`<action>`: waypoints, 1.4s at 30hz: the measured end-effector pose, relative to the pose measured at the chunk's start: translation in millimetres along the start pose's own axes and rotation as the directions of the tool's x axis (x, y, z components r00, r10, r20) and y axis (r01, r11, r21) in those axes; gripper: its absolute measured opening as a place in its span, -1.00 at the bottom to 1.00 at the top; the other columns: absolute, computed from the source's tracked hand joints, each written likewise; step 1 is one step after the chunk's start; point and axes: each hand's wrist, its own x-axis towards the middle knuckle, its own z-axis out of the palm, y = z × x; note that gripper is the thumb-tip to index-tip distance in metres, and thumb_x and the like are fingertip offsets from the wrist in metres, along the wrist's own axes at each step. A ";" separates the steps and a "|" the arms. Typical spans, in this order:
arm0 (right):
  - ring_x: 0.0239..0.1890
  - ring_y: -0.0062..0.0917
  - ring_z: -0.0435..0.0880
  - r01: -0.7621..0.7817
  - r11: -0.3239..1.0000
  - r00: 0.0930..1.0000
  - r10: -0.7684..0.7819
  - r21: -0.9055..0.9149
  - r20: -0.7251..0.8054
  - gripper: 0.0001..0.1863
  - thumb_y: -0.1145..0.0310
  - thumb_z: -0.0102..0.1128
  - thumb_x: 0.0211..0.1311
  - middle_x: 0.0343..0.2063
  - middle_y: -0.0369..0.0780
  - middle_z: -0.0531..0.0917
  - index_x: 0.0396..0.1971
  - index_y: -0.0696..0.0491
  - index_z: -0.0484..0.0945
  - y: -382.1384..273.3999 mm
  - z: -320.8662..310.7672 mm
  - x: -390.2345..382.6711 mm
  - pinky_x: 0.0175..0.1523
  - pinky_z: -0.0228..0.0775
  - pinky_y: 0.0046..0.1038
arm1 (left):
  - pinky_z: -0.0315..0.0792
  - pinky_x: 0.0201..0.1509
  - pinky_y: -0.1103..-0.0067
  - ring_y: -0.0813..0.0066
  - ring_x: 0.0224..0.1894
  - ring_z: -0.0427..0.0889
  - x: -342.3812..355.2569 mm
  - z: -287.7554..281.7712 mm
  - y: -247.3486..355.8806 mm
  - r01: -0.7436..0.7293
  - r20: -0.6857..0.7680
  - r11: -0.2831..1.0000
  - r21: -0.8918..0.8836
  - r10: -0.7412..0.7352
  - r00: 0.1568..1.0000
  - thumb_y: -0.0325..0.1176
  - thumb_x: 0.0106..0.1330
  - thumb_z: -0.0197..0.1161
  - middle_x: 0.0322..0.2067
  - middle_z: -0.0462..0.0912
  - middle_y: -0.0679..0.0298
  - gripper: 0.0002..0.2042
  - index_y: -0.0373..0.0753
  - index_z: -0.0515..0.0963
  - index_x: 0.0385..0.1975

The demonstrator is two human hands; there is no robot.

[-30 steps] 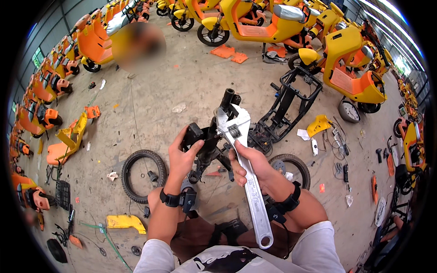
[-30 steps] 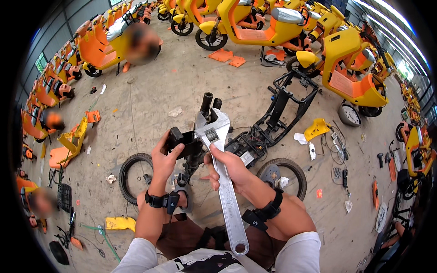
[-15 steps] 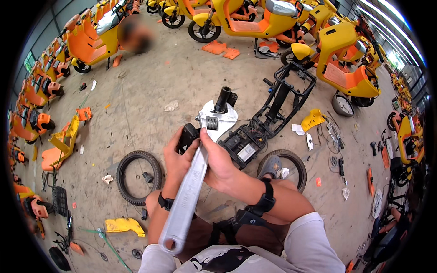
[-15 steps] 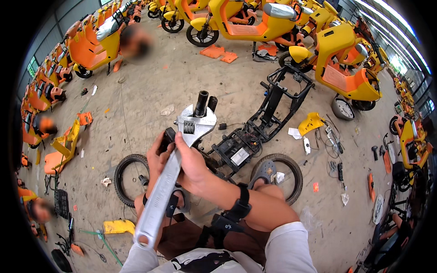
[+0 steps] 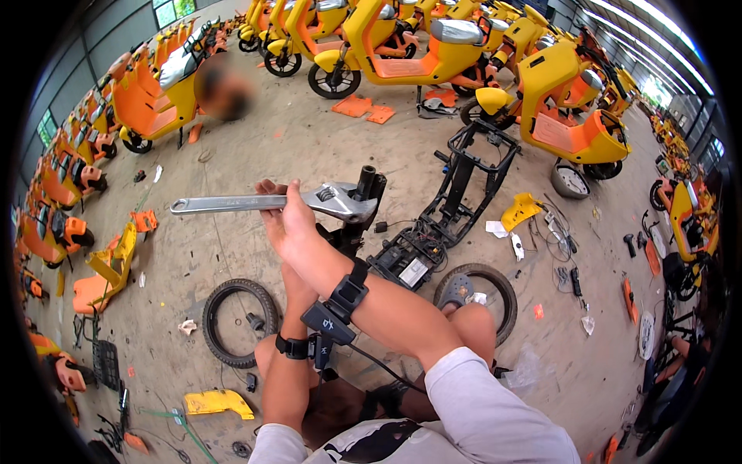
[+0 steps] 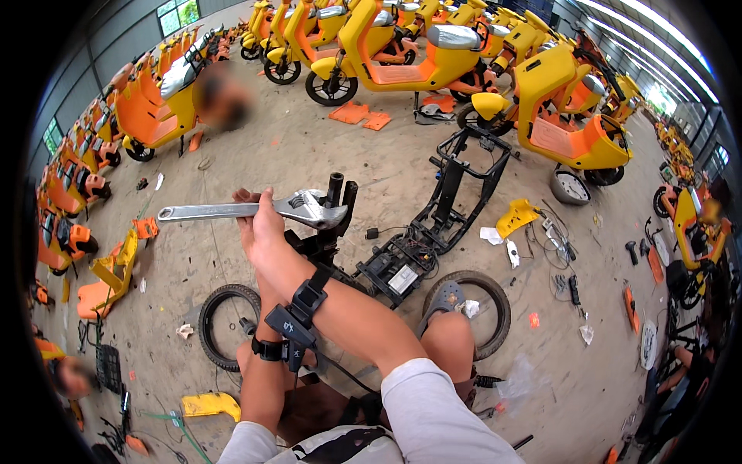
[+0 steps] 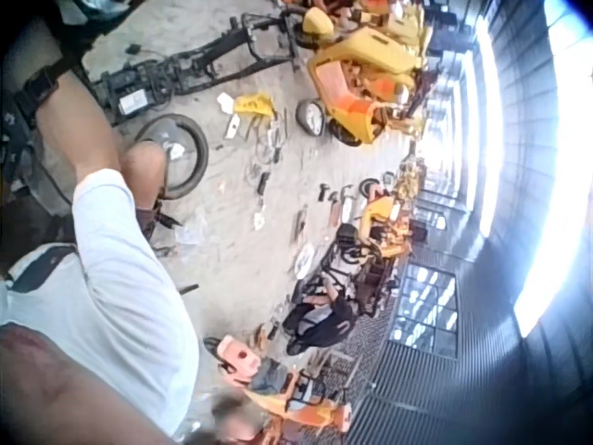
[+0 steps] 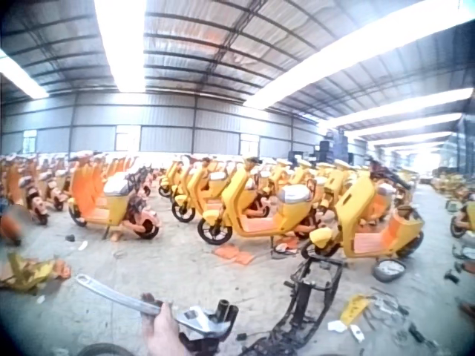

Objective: The person works on a scooter frame by hand and with a large adjustable wrench to secure components, before picking up a mobile phone from a workbench.

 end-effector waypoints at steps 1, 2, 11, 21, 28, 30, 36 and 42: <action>0.03 -0.24 0.49 -0.010 1.000 1.000 0.010 0.019 0.001 -0.65 0.12 -0.24 0.43 -0.13 -0.03 0.52 -0.36 0.13 0.27 -2.9 -3.9 2.1 0.23 0.31 -0.26 | 0.28 0.11 0.39 0.21 0.09 0.38 3.0 3.2 5.1 -0.038 -0.012 0.999 0.004 0.038 0.999 -0.15 0.07 0.35 0.07 0.37 0.05 -0.33 -0.38 0.24 0.11; 0.01 -0.25 0.50 -0.042 0.999 0.999 0.042 0.003 0.019 -0.66 0.13 -0.23 0.43 -0.16 -0.05 0.52 -0.36 0.12 0.28 -6.7 -6.4 -3.9 0.23 0.30 -0.26 | 0.22 0.17 0.40 0.19 0.13 0.33 6.7 14.3 37.8 -0.248 -0.156 0.968 0.039 0.251 0.955 -0.11 0.07 0.34 0.11 0.31 0.04 -0.29 -0.36 0.19 0.14; -0.57 -0.52 0.39 -0.417 0.843 0.891 0.452 -0.339 0.028 -0.60 -0.02 -0.23 0.40 -0.71 -0.33 0.32 -0.47 -0.01 0.30 -76.0 -7.3 -138.5 -0.20 0.35 -0.35 | 0.34 0.00 0.64 0.52 -0.15 0.49 -6.5 3.8 -9.1 0.114 -0.011 0.940 -0.321 -0.125 0.992 -0.25 0.16 0.28 -0.19 0.55 0.17 -0.47 -0.39 0.37 0.10; -0.90 -0.60 0.16 -0.586 0.653 0.777 0.621 -0.480 -0.104 -0.43 -0.21 -0.36 0.35 -0.91 -0.41 0.13 -0.61 -0.03 0.29 -163.5 -61.3 -156.4 -0.68 0.24 -0.46 | 0.40 0.03 0.57 0.47 -0.08 0.54 -7.9 6.4 33.8 0.051 -0.032 0.973 -0.227 -0.060 0.998 -0.38 0.04 0.43 -0.06 0.56 0.08 -0.42 -0.45 0.39 0.07; -0.92 -0.61 0.17 -0.566 0.649 0.760 0.650 -0.508 -0.016 -0.44 -0.19 -0.36 0.35 -0.92 -0.41 0.13 -0.61 -0.04 0.27 -166.5 -70.0 -147.6 -0.71 0.21 -0.48 | 0.39 0.06 0.56 0.46 -0.07 0.53 -7.7 5.6 29.0 0.076 -0.039 0.964 -0.255 -0.089 0.995 -0.39 0.03 0.44 -0.07 0.56 0.08 -0.41 -0.48 0.38 0.07; -0.92 -0.62 0.15 -0.563 0.669 0.772 0.635 -0.485 -0.021 -0.45 -0.19 -0.36 0.36 -0.92 -0.42 0.12 -0.61 -0.04 0.27 -165.0 -69.2 -144.5 -0.72 0.20 -0.49 | 0.39 0.06 0.56 0.45 -0.07 0.53 -7.5 5.4 29.8 0.082 -0.036 0.962 -0.259 -0.095 0.995 -0.39 0.03 0.44 -0.08 0.56 0.08 -0.41 -0.48 0.38 0.07; -0.92 -0.66 0.16 -0.611 0.707 0.741 0.669 -0.357 0.058 -0.46 -0.19 -0.33 0.35 -0.92 -0.44 0.11 -0.58 -0.03 0.28 -162.9 -65.5 -122.5 -0.75 0.17 -0.52 | 0.40 0.03 0.57 0.46 -0.10 0.54 -6.8 5.8 32.1 0.078 -0.028 0.965 -0.252 -0.088 0.996 -0.39 0.03 0.43 -0.12 0.58 0.09 -0.42 -0.49 0.39 0.05; -0.89 -0.66 0.14 -0.591 0.781 0.787 0.613 -0.203 0.068 -0.48 -0.21 -0.29 0.33 -0.89 -0.45 0.12 -0.58 -0.07 0.26 -132.1 -51.3 -123.9 -0.74 0.10 -0.54 | 0.43 -0.04 0.59 0.49 -0.17 0.55 -8.1 7.8 29.6 0.001 -0.059 0.985 -0.171 -0.011 0.998 -0.42 0.09 0.37 -0.17 0.60 0.11 -0.47 -0.50 0.39 0.05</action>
